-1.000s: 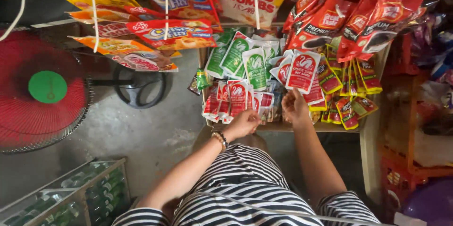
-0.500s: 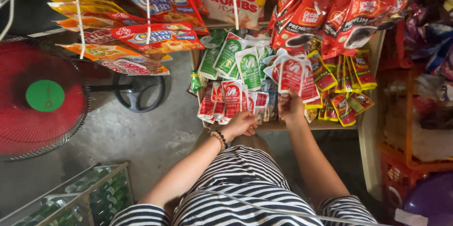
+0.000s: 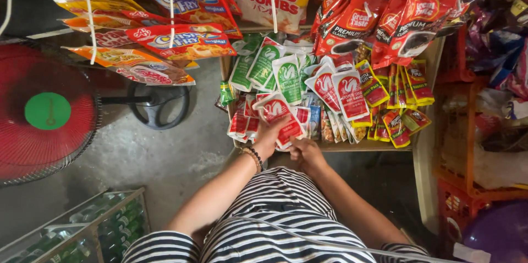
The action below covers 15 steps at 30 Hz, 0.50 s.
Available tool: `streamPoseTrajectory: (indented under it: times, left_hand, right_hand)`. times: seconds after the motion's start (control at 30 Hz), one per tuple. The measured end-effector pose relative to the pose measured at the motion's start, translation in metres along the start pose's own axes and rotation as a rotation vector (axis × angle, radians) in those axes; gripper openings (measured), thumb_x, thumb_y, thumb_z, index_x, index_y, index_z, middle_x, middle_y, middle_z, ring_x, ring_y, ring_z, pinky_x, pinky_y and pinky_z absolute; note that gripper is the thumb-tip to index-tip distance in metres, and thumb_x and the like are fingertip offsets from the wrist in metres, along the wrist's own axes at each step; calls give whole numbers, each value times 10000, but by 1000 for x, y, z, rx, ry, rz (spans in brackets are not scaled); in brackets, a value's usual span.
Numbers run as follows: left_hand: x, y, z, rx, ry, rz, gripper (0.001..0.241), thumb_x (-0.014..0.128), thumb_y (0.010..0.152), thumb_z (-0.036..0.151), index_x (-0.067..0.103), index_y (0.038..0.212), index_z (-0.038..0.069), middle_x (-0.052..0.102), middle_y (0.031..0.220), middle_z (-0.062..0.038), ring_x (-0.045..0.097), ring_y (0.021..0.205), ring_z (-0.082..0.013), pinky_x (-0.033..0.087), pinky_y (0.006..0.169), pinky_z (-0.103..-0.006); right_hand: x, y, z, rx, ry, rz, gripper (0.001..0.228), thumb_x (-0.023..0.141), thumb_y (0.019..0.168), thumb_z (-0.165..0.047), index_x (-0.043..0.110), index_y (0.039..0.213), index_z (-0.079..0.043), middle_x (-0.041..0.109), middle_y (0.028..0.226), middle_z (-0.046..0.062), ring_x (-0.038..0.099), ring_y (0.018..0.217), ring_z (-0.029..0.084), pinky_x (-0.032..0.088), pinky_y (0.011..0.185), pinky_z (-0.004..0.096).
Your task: Restocking and organizing sauce packets on a shelf in a small grocery store.
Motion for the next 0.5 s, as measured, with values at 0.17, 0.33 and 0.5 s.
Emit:
streamPoseTrajectory:
  times: [0.17, 0.33, 0.5]
  left_hand:
    - [-20, 7, 10, 55, -145, 132, 282, 799, 852, 33, 701, 1116, 37, 749, 1042, -79, 746, 883, -187, 632, 790, -380]
    - [-8, -19, 51, 217, -97, 70, 259, 793, 860, 32, 703, 1103, 25, 757, 1019, -86, 740, 868, -183, 618, 778, -357]
    - [7, -56, 102, 385, 28, 24, 294, 786, 865, 37, 700, 1143, -3, 756, 1026, -74, 735, 878, -163, 614, 775, -341]
  right_hand:
    - [32, -10, -14, -115, -348, -2, 228, 700, 948, -214, 635, 772, -85, 531, 611, -14, 432, 507, 95, 333, 481, 268]
    - [27, 1, -9, -192, -428, 3, 405, 784, 975, -224, 492, 720, -108, 497, 613, -24, 403, 519, 78, 314, 468, 270]
    - [87, -18, -52, -418, -763, -85, 458, 763, 878, -316, 630, 1219, -40, 671, 807, 21, 580, 654, 87, 470, 554, 241]
Point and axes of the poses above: each hand's wrist, its own y-axis towards the middle knuckle, its own x-axis out of the palm, z = x × y, the point moved 1 cm from there along y, towards the middle knuckle
